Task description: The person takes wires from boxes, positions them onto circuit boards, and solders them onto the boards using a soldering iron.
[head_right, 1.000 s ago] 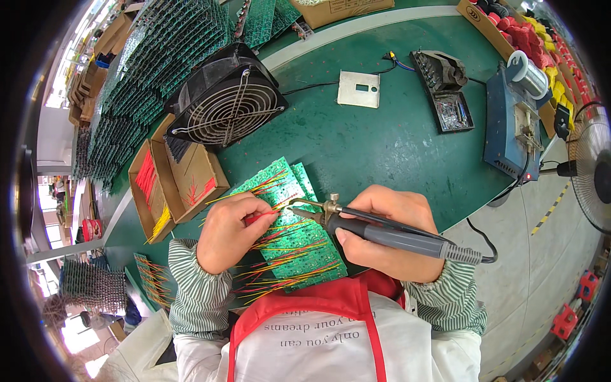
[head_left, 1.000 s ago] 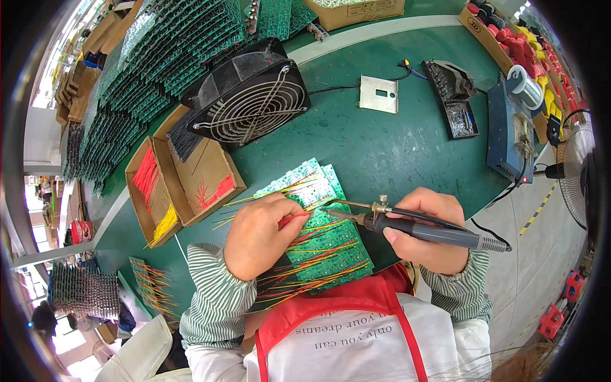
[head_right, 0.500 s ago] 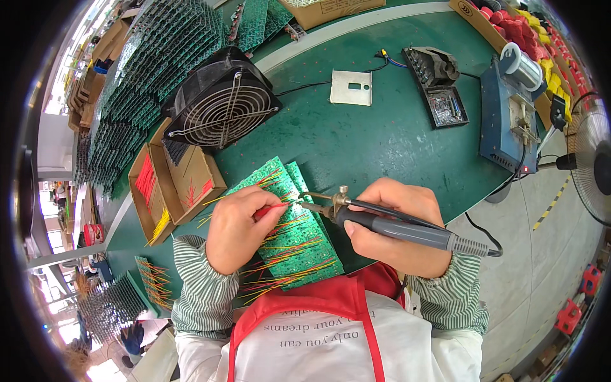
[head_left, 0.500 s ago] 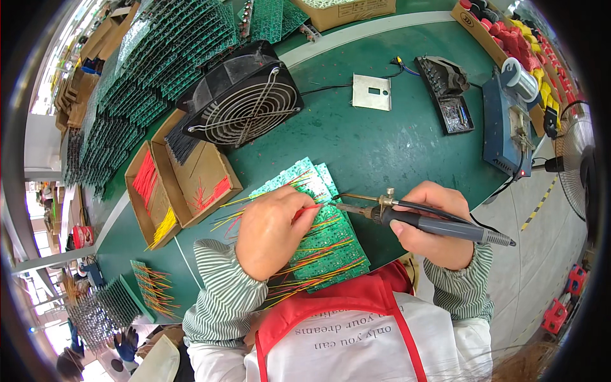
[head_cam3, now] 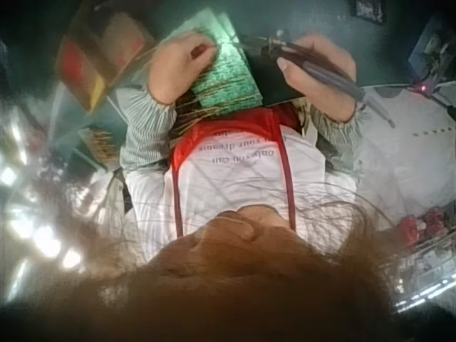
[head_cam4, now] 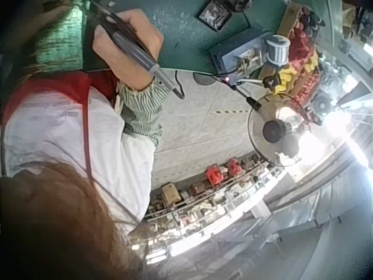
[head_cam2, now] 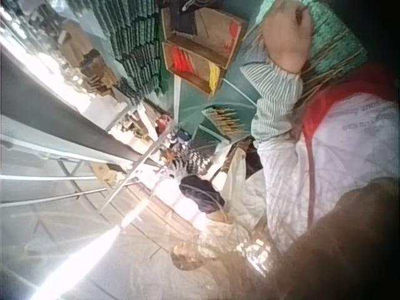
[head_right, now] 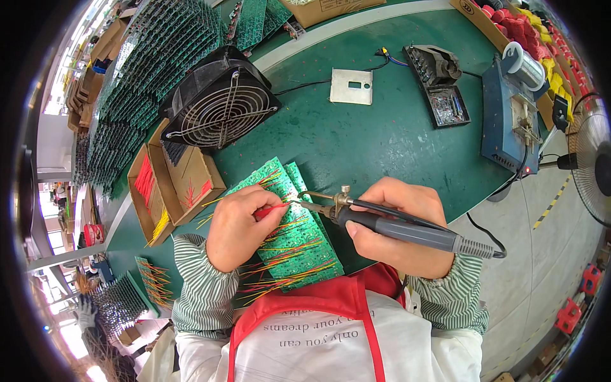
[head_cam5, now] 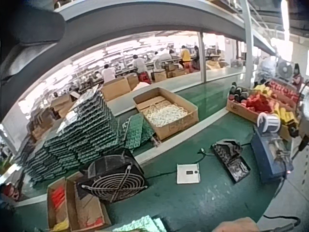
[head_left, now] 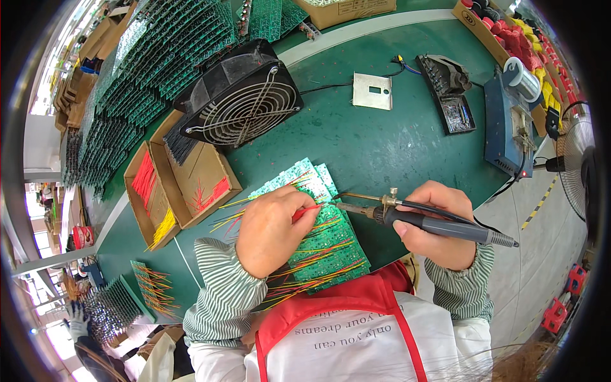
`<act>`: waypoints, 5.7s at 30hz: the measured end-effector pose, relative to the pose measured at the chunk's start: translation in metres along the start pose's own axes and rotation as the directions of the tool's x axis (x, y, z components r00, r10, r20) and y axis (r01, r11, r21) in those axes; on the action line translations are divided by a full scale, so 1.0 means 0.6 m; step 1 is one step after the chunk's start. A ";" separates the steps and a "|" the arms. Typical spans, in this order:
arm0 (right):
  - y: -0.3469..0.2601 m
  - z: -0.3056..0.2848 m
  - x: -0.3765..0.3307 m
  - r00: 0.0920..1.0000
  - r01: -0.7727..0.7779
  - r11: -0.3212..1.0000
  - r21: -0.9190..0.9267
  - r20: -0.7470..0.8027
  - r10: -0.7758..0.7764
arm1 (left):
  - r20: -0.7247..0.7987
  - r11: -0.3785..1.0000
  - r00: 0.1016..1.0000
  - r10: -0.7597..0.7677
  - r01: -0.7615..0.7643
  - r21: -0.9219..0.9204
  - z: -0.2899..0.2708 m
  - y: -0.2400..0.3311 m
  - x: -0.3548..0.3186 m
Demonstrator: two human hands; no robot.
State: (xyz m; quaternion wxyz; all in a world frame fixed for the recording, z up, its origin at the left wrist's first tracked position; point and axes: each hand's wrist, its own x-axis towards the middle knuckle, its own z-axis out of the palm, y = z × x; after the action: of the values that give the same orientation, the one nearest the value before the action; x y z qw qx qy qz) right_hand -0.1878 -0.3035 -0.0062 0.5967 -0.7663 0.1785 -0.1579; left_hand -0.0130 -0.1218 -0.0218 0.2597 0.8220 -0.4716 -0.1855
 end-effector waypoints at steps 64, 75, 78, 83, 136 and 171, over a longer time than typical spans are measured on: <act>-0.015 0.062 -0.026 0.970 0.118 0.993 0.025 0.210 -0.121 | 0.026 0.978 0.982 -0.184 0.186 -0.093 -0.031 -0.024 -0.129; -0.004 0.052 -0.036 0.983 0.081 0.997 0.011 0.162 -0.082 | -0.041 0.997 0.997 -0.072 0.070 -0.028 -0.007 -0.002 -0.108; 0.000 0.056 -0.034 0.981 0.119 0.993 0.015 0.150 -0.120 | -0.012 0.995 0.996 -0.092 0.091 -0.032 -0.009 0.000 -0.106; -0.001 0.055 -0.030 0.980 0.112 0.994 -0.002 0.163 -0.110 | -0.008 0.996 0.996 -0.087 0.087 -0.013 -0.006 0.002 -0.104; 0.005 -0.017 -0.051 0.997 0.073 0.997 -0.015 0.041 -0.072 | -0.048 0.999 0.997 0.052 -0.052 0.016 0.023 0.043 -0.052; -0.017 0.044 -0.078 0.965 0.154 0.988 0.029 0.211 -0.156 | 0.014 0.985 0.991 -0.131 0.132 -0.108 -0.001 0.008 -0.176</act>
State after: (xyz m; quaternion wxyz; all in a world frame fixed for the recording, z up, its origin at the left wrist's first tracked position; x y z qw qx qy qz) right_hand -0.2165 -0.2571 -0.0042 0.6029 -0.7866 0.0524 -0.1224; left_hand -0.0671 -0.0314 -0.0121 0.2899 0.8353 -0.4064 -0.2303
